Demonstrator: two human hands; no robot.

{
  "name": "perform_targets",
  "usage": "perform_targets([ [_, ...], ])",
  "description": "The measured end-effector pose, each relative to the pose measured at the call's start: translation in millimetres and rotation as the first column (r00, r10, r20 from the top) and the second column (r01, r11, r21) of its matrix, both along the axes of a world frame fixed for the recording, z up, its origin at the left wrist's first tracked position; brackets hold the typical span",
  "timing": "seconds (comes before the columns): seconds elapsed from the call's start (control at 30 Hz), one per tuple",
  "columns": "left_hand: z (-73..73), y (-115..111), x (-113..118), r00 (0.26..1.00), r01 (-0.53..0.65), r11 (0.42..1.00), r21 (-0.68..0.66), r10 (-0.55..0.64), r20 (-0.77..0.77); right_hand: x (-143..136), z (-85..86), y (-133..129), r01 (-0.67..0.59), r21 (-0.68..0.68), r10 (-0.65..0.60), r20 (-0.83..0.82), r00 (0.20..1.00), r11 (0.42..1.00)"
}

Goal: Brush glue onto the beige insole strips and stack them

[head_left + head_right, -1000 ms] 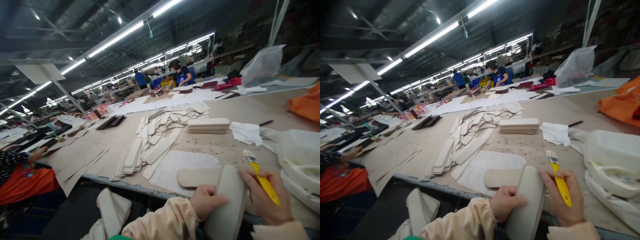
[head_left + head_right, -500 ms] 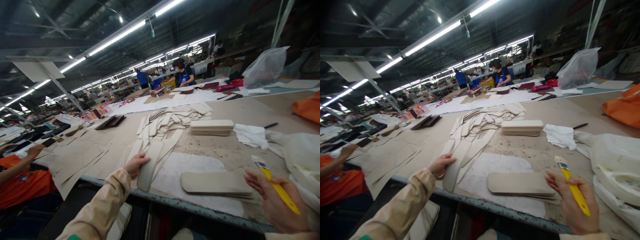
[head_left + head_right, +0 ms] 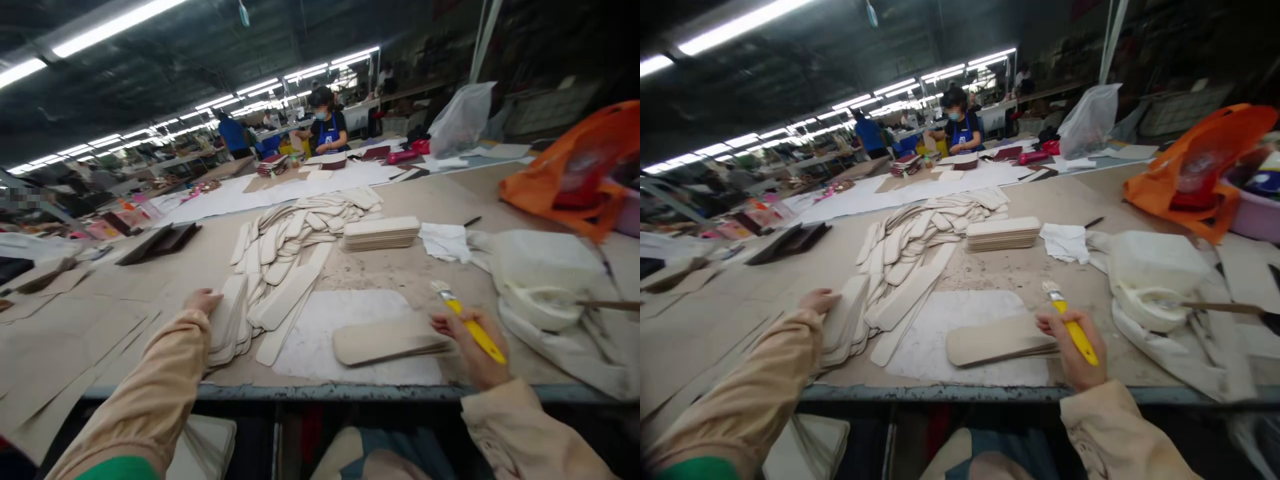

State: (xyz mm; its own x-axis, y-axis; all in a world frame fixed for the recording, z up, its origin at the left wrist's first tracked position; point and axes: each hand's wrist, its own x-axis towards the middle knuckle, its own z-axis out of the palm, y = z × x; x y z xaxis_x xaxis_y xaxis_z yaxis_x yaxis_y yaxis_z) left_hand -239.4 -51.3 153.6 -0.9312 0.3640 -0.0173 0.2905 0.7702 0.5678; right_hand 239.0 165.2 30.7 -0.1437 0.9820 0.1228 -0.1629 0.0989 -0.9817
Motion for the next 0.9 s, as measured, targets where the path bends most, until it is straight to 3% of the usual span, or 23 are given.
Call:
perform_targets([
  [0.1, -13.2, 9, 26, 0.99, 0.057, 0.998, 0.018, -0.055, -0.128, 0, -0.1, -2, 0.002, 0.094, -0.008, 0.066, 0.998, 0.996],
  [0.2, -46.5, 11, 92, 0.95, 0.28, 0.957, 0.069, -0.266, -0.165, 2, -4.5, -3, -0.026, 0.189, -0.001, 0.145, 0.989, 0.982],
  [0.23, -60.5, 11, 120, 0.906, 0.408, 0.909, 0.083, -0.392, -0.159, 3, -5.9, -4, -0.041, 0.202, 0.008, 0.161, 0.987, 0.979],
  [0.3, -88.6, 13, 173, 0.674, 0.738, 0.661, 0.135, -0.718, -0.172, 4, -7.1, -8, -0.063, 0.192, 0.03, 0.169, 0.985, 0.979],
  [0.33, -101.2, 16, 195, 0.583, 0.812, 0.562, 0.158, -0.794, -0.17, 4, -6.7, -10, -0.078, 0.173, 0.05, 0.16, 0.986, 0.982],
  [0.4, -121.2, 25, 226, 0.511, 0.855, 0.479, 0.198, -0.844, -0.164, 2, -3.8, -14, -0.118, 0.125, 0.101, 0.129, 0.986, 0.985],
  [0.53, -140.1, 42, 239, 0.526, 0.843, 0.49, 0.221, -0.838, -0.149, -6, 4.4, -26, -0.163, 0.049, 0.158, 0.101, 0.982, 0.985],
  [0.77, -150.9, 44, 232, 0.526, 0.842, 0.485, 0.237, -0.835, -0.163, -36, 10.2, -53, -0.349, -0.029, 0.351, 0.097, 0.932, 0.937],
  [0.9, -153.4, 44, 235, 0.562, 0.815, 0.514, 0.269, -0.813, -0.153, -57, 8.4, -68, -0.434, -0.095, 0.443, 0.133, 0.887, 0.896],
])
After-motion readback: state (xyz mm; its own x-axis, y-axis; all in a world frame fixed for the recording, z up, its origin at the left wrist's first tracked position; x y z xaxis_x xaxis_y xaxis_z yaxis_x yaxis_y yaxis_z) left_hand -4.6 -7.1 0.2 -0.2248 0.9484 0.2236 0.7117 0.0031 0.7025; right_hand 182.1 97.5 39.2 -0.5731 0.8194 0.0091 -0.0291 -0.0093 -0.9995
